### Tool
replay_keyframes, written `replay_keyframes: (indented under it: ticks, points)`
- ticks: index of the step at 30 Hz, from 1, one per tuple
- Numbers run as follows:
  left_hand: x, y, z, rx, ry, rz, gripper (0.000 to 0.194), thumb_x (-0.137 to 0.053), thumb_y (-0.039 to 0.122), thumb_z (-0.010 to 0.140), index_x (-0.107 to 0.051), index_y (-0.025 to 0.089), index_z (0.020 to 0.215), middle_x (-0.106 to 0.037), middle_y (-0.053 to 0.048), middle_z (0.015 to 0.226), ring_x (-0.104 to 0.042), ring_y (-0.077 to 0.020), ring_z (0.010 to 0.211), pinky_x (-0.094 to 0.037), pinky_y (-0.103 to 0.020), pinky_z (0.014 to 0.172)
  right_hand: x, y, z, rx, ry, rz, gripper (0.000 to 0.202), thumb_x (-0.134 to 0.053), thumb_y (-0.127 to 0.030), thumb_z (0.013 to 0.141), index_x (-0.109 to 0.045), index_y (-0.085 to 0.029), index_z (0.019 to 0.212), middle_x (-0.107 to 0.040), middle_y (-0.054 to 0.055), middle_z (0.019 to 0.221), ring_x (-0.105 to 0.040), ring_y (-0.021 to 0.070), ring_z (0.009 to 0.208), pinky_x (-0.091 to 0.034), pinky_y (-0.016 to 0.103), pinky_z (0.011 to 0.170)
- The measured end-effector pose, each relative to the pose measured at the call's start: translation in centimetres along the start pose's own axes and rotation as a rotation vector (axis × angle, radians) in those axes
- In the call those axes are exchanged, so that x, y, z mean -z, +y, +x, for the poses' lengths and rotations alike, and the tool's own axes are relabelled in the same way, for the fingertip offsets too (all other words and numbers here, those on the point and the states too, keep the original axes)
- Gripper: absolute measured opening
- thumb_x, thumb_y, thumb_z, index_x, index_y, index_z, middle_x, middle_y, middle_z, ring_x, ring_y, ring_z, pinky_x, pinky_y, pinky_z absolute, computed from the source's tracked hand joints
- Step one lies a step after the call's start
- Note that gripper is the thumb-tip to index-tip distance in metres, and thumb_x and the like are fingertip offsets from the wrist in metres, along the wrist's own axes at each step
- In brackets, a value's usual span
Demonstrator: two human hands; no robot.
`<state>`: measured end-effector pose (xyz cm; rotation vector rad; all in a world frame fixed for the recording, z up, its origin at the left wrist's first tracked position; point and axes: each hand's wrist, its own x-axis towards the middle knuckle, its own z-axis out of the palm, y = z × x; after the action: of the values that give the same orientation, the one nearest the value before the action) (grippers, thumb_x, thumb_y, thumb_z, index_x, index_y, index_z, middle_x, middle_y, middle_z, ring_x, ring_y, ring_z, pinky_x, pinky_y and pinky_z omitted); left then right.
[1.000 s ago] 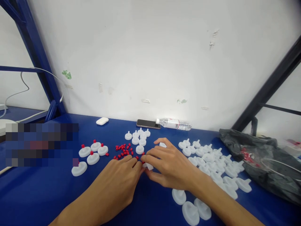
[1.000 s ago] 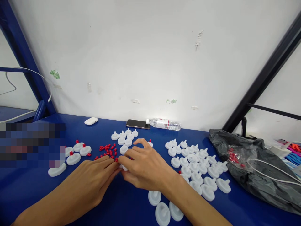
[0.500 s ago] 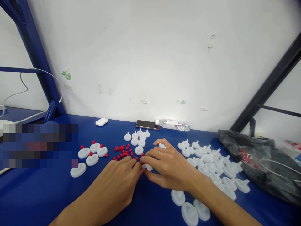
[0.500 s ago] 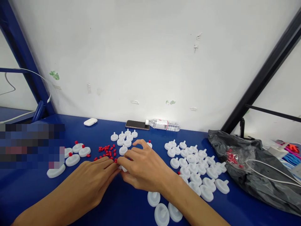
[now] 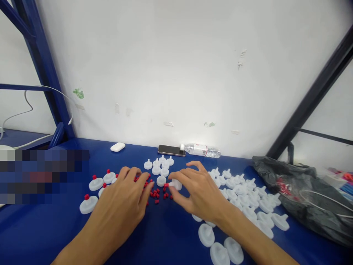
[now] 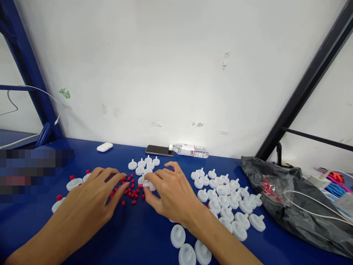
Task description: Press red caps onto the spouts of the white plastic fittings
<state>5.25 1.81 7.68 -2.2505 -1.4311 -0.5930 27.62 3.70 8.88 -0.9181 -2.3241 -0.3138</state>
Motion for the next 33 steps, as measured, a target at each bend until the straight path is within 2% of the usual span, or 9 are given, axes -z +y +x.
replay_keyframes:
  ticks: [6, 9, 11, 13, 15, 18, 24, 29, 33]
  points:
    - [-0.3, -0.8, -0.4, 0.122, -0.212, 0.105, 0.027, -0.049, 0.002, 0.09, -0.071, 0.016, 0.095, -0.068, -0.014, 0.103, -0.062, -0.0309, 0.099, -0.05, -0.037, 0.077, 0.5, 0.7, 0.3, -0.25, -0.017, 0.002, 0.009, -0.053, -0.024, 0.102, -0.06, -0.024, 0.107, -0.063, -0.009, 0.067, -0.058, 0.0121, 0.056, -0.038, 0.045, 0.109]
    - [-0.6, -0.7, -0.5, 0.129, -0.366, 0.17, 0.035, -0.044, 0.0, 0.09, -0.072, 0.014, 0.107, -0.068, -0.016, 0.107, -0.064, -0.0339, 0.1, -0.049, -0.036, 0.069, 0.4, 1.3, 0.3, -0.331, -0.027, -0.006, 0.006, -0.054, -0.025, 0.101, -0.06, -0.024, 0.104, -0.065, -0.006, 0.069, -0.063, 0.0164, 0.066, -0.046, 0.044, 0.1]
    - [-0.8, -0.7, -0.5, 0.134, -0.425, 0.191, 0.041, -0.041, -0.003, 0.089, -0.071, 0.014, 0.112, -0.068, -0.015, 0.109, -0.065, -0.0336, 0.101, -0.049, -0.035, 0.068, 0.2, 1.8, 0.2, -0.361, -0.036, -0.014, 0.005, -0.058, -0.024, 0.099, -0.062, -0.025, 0.102, -0.071, -0.001, 0.086, -0.067, 0.0195, 0.083, -0.048, 0.041, 0.093]
    - [-0.9, -0.7, -0.4, 0.129, -0.458, 0.189, 0.045, -0.038, -0.006, 0.088, -0.071, 0.016, 0.109, -0.07, -0.013, 0.108, -0.066, -0.0312, 0.101, -0.049, -0.034, 0.069, 0.1, 2.1, 0.1, -0.389, -0.047, -0.029, 0.005, -0.062, -0.024, 0.097, -0.066, -0.025, 0.098, -0.073, 0.002, 0.104, -0.067, 0.022, 0.095, -0.049, 0.04, 0.089]
    - [-1.0, -0.7, -0.4, 0.126, -0.478, 0.186, 0.046, -0.037, -0.008, 0.086, -0.072, 0.016, 0.105, -0.07, -0.012, 0.107, -0.067, -0.0295, 0.1, -0.049, -0.033, 0.07, 0.1, 2.3, 0.0, -0.424, -0.063, -0.051, 0.008, -0.062, -0.026, 0.096, -0.069, -0.024, 0.098, -0.073, 0.004, 0.107, -0.067, 0.0239, 0.096, -0.049, 0.04, 0.086]
    - [-0.8, -0.7, -0.3, 0.125, -0.482, 0.184, 0.043, -0.038, -0.006, 0.087, -0.071, 0.016, 0.105, -0.07, -0.012, 0.103, -0.067, -0.0296, 0.097, -0.047, -0.033, 0.066, 0.3, 2.4, 0.0, -0.47, -0.108, -0.074, 0.013, -0.062, -0.028, 0.096, -0.073, -0.024, 0.098, -0.075, 0.004, 0.095, -0.068, 0.0239, 0.085, -0.048, 0.038, 0.075]
    - [-0.2, -0.5, -0.4, 0.187, -0.466, 0.164, 0.036, -0.035, 0.013, 0.101, -0.07, 0.017, 0.104, -0.069, -0.012, 0.096, -0.069, -0.0282, 0.08, -0.046, -0.032, 0.057, 1.1, 2.6, 0.2, -0.555, -0.19, -0.088, 0.016, -0.06, -0.024, 0.093, -0.075, -0.025, 0.093, -0.077, 0.002, 0.078, -0.072, 0.0227, 0.072, -0.045, 0.032, 0.06]
    - [0.4, -0.4, -0.8, 0.177, -0.568, 0.09, 0.037, -0.036, 0.018, 0.105, -0.069, 0.02, 0.121, -0.071, -0.015, 0.114, -0.071, -0.0325, 0.099, -0.056, -0.044, 0.078, 1.3, 3.0, 0.1, -0.595, -0.265, -0.063, 0.012, -0.063, -0.019, 0.087, -0.073, -0.025, 0.085, -0.08, 0.001, 0.083, -0.073, 0.021, 0.067, -0.047, 0.03, 0.057]
    - [0.7, -0.4, -0.8, 0.167, -0.66, 0.029, 0.037, -0.039, 0.014, 0.102, -0.069, 0.02, 0.124, -0.071, -0.016, 0.119, -0.072, -0.0313, 0.098, -0.057, -0.045, 0.084, 1.3, 3.0, -0.2, -0.593, -0.308, -0.045, 0.015, -0.066, -0.014, 0.083, -0.072, -0.027, 0.084, -0.08, -0.002, 0.08, -0.074, 0.0199, 0.067, -0.045, 0.027, 0.054]
